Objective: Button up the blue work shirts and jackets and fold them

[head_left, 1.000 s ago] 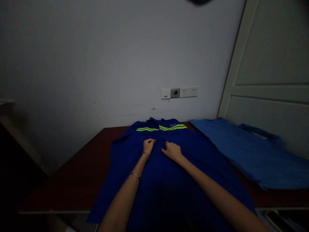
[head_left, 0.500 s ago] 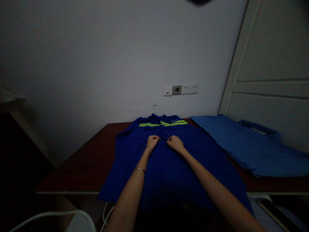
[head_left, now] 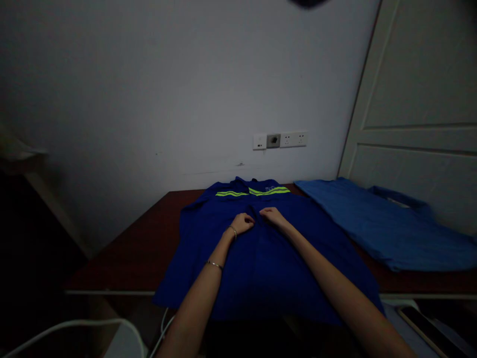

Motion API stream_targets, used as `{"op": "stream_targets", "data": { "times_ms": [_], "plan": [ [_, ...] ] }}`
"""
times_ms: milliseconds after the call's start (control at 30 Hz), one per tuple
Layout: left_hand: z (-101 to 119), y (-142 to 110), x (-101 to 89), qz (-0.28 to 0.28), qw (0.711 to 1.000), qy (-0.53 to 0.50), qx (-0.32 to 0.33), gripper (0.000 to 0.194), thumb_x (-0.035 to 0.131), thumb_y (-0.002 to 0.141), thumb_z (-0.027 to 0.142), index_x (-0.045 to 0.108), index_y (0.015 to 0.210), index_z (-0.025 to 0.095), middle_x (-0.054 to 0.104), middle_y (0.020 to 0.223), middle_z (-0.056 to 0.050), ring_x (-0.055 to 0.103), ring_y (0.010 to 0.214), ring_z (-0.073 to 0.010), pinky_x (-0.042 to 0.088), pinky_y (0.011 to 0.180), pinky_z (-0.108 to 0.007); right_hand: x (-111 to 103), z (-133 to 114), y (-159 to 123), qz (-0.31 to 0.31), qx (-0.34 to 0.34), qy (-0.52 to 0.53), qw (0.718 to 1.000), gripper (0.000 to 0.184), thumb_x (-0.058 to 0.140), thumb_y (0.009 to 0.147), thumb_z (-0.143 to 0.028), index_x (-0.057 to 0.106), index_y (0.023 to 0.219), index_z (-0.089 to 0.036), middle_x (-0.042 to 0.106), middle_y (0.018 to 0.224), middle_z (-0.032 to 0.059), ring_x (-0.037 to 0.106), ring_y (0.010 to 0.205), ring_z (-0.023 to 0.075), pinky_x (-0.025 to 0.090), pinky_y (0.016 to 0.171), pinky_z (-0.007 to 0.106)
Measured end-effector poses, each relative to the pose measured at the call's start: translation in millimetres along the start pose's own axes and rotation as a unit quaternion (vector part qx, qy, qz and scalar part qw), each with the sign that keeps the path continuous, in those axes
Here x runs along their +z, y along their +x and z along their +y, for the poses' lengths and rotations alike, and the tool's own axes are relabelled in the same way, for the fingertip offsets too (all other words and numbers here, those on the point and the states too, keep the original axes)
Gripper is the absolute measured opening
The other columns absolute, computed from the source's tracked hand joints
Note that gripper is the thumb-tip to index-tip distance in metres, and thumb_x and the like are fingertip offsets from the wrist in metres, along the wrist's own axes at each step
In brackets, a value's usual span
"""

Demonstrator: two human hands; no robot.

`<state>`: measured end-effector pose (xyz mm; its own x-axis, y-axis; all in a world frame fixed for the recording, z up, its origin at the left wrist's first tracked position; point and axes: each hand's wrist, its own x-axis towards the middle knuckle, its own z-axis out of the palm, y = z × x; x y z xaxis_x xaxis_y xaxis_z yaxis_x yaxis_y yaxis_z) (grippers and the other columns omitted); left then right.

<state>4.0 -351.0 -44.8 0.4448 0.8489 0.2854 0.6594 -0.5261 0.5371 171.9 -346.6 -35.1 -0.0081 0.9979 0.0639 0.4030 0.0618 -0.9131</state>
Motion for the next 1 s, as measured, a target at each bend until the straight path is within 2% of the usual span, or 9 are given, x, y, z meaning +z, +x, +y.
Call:
{"op": "stream_targets", "data": {
  "times_ms": [200, 400, 600, 800, 1000],
  "plan": [
    [-3, 0, -5.7, -0.012, 0.999, 0.035, -0.002, 0.026, 0.060, 0.066, 0.022, 0.068, 0.090, 0.014, 0.066, 0.087, -0.004, 0.058, 0.075, -0.0137, 0.045, 0.069, -0.021, -4, 0, -1, -0.024, 0.000, 0.026, 0.999, 0.012, 0.050, 0.070, -0.018, 0.060, 0.068, -0.011, 0.048, 0.045, -0.0042, 0.042, 0.040, 0.0060, 0.034, 0.039, 0.016],
    [-2, 0, -5.4, -0.031, 0.998, 0.059, 0.011, 0.020, 0.056, 0.070, 0.020, 0.070, 0.083, 0.016, 0.067, 0.081, -0.003, 0.058, 0.073, -0.0133, 0.043, 0.068, -0.020, -4, -1, -6, -0.046, -0.010, 0.003, 0.999, 0.015, 0.063, 0.062, -0.016, 0.063, 0.076, -0.012, 0.057, 0.051, -0.0028, 0.049, 0.044, 0.0074, 0.039, 0.044, 0.017],
    [1, -1, -1.4, 0.002, 0.996, 0.083, 0.044, 0.022, 0.053, 0.066, 0.017, 0.071, 0.080, 0.015, 0.066, 0.079, -0.004, 0.057, 0.069, -0.0137, 0.043, 0.067, -0.020, -6, -1, -12, -0.087, 0.009, -0.020, 0.996, 0.022, 0.068, 0.048, -0.009, 0.063, 0.070, -0.012, 0.058, 0.046, -0.0031, 0.053, 0.044, 0.0107, 0.041, 0.045, 0.019],
    [0, -1, 1.4, 0.032, 0.996, 0.073, 0.041, 0.022, 0.051, 0.066, 0.014, 0.070, 0.078, 0.015, 0.064, 0.076, -0.003, 0.056, 0.068, -0.0129, 0.043, 0.067, -0.020, -11, -6, -10, -0.094, 0.040, 0.019, 0.995, 0.019, 0.064, 0.050, -0.004, 0.062, 0.067, -0.012, 0.060, 0.049, -0.0012, 0.054, 0.044, 0.0107, 0.045, 0.047, 0.020],
    [5, 2, -2.8, 0.071, 0.995, 0.059, 0.038, 0.020, 0.050, 0.066, 0.013, 0.068, 0.076, 0.013, 0.064, 0.078, -0.005, 0.057, 0.072, -0.0141, 0.043, 0.069, -0.021, -28, -13, 1, -0.073, 0.048, 0.080, 0.993, 0.022, 0.063, 0.052, -0.004, 0.062, 0.073, -0.011, 0.062, 0.055, 0.0015, 0.055, 0.049, 0.0106, 0.047, 0.049, 0.022]
  ]
}}
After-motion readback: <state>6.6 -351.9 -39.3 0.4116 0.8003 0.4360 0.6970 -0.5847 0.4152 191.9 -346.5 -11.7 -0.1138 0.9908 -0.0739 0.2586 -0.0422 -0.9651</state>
